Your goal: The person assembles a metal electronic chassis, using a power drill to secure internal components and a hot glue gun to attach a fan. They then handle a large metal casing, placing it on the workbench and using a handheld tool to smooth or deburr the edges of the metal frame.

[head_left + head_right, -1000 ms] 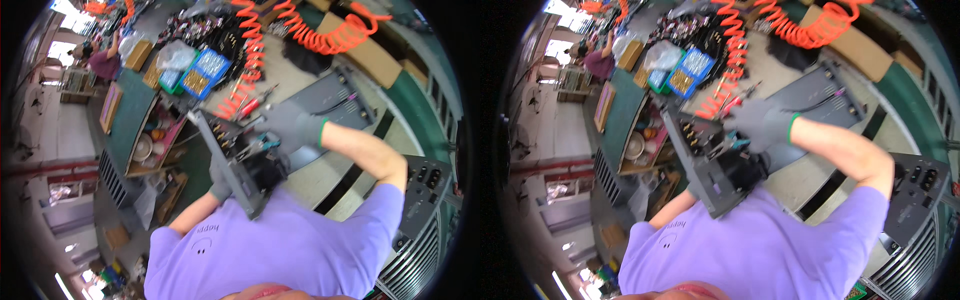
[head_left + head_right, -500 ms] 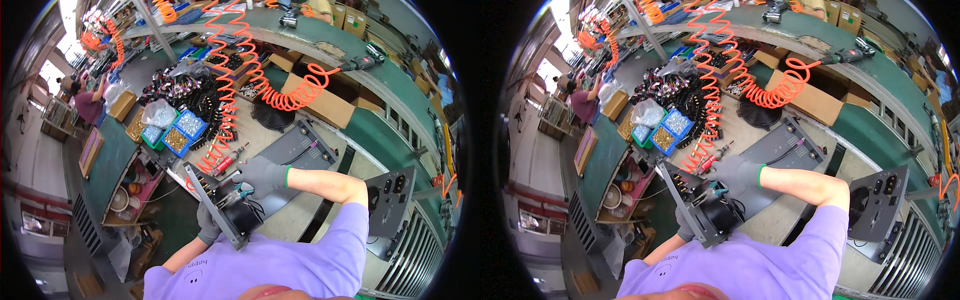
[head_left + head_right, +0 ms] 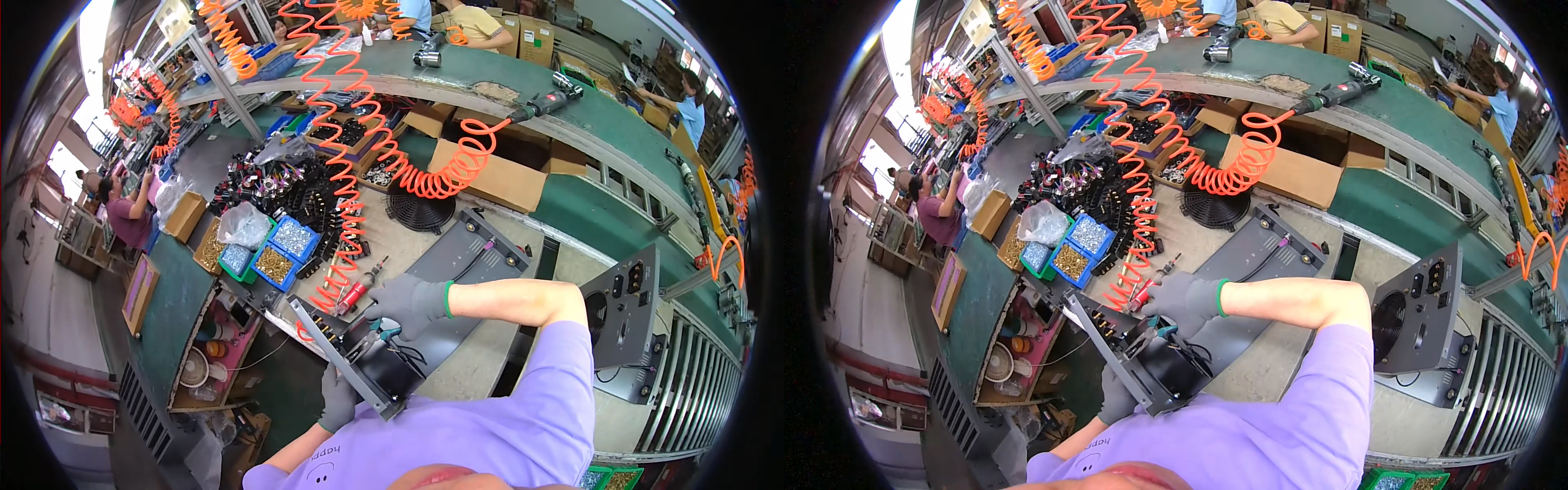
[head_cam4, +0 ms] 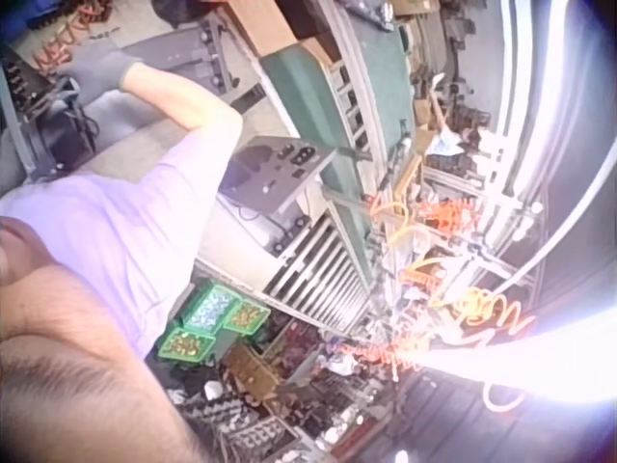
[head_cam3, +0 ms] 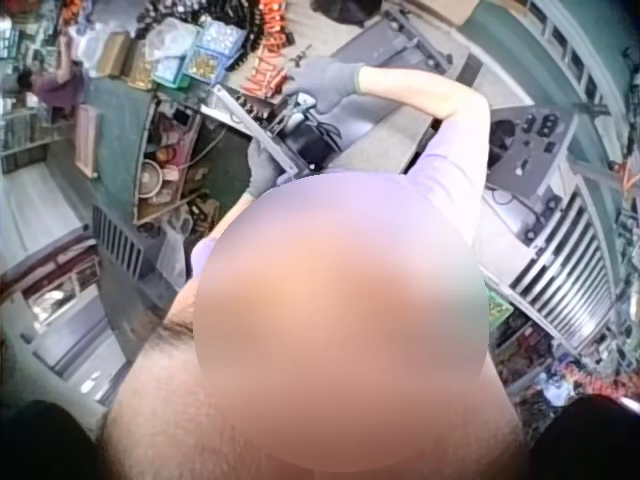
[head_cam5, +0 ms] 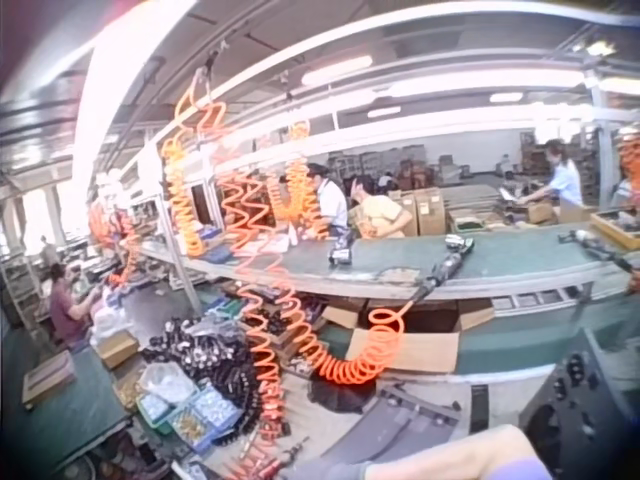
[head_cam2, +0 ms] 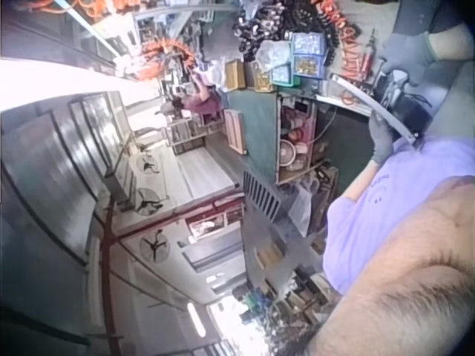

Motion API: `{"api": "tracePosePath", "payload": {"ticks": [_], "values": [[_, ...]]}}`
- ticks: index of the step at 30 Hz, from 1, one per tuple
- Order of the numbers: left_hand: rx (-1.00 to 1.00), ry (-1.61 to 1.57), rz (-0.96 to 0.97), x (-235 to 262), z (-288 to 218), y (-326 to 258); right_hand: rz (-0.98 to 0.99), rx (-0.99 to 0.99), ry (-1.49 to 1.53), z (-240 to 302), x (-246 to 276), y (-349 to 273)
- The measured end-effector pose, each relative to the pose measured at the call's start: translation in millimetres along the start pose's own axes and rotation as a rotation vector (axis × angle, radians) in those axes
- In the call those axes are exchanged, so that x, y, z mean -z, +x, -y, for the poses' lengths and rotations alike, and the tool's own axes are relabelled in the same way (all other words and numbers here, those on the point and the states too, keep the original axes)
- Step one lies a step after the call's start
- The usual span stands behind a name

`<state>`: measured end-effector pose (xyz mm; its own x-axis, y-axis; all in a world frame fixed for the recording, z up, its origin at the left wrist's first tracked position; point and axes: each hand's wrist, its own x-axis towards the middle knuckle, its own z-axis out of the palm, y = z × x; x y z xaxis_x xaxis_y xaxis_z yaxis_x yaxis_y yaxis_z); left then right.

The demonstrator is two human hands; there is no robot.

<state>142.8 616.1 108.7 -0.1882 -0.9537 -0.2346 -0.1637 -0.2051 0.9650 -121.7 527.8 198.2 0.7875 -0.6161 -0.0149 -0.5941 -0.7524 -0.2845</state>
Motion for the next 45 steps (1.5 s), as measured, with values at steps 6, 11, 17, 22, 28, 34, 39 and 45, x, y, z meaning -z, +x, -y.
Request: {"api": "tracePosePath", "payload": {"ticks": [6, 11, 17, 22, 28, 34, 39, 45], "values": [[-0.386, 0.280, -0.219, 3, 74, 22, 0.039, -0.016, 0.018, 3, 1, 6], [-0.442, 0.128, -0.124, 4, 71, 31, 0.004, -0.044, 0.021, 2, 0, 0], [-0.250, 0.058, 0.182, 27, 11, 19, -0.266, -0.295, 0.060, 23, -25, -44], [-0.452, 0.323, 0.133, 86, 96, 90, -0.507, -1.085, 0.386, 101, -117, -109], [-0.583, 0.322, 0.497, 109, 89, 163, -1.183, -1.934, 0.726, 273, -245, -122], [-0.351, 0.917, 0.376, 87, 39, 181, -1.521, -2.492, 0.103, 396, -305, -135], [-0.495, 0.654, 0.492, 81, 41, 172, -1.152, -2.615, -0.077, 475, -332, -133], [-0.333, 0.399, 0.679, 54, 69, 145, -0.796, -2.981, 0.224, 497, -376, -136]]}}
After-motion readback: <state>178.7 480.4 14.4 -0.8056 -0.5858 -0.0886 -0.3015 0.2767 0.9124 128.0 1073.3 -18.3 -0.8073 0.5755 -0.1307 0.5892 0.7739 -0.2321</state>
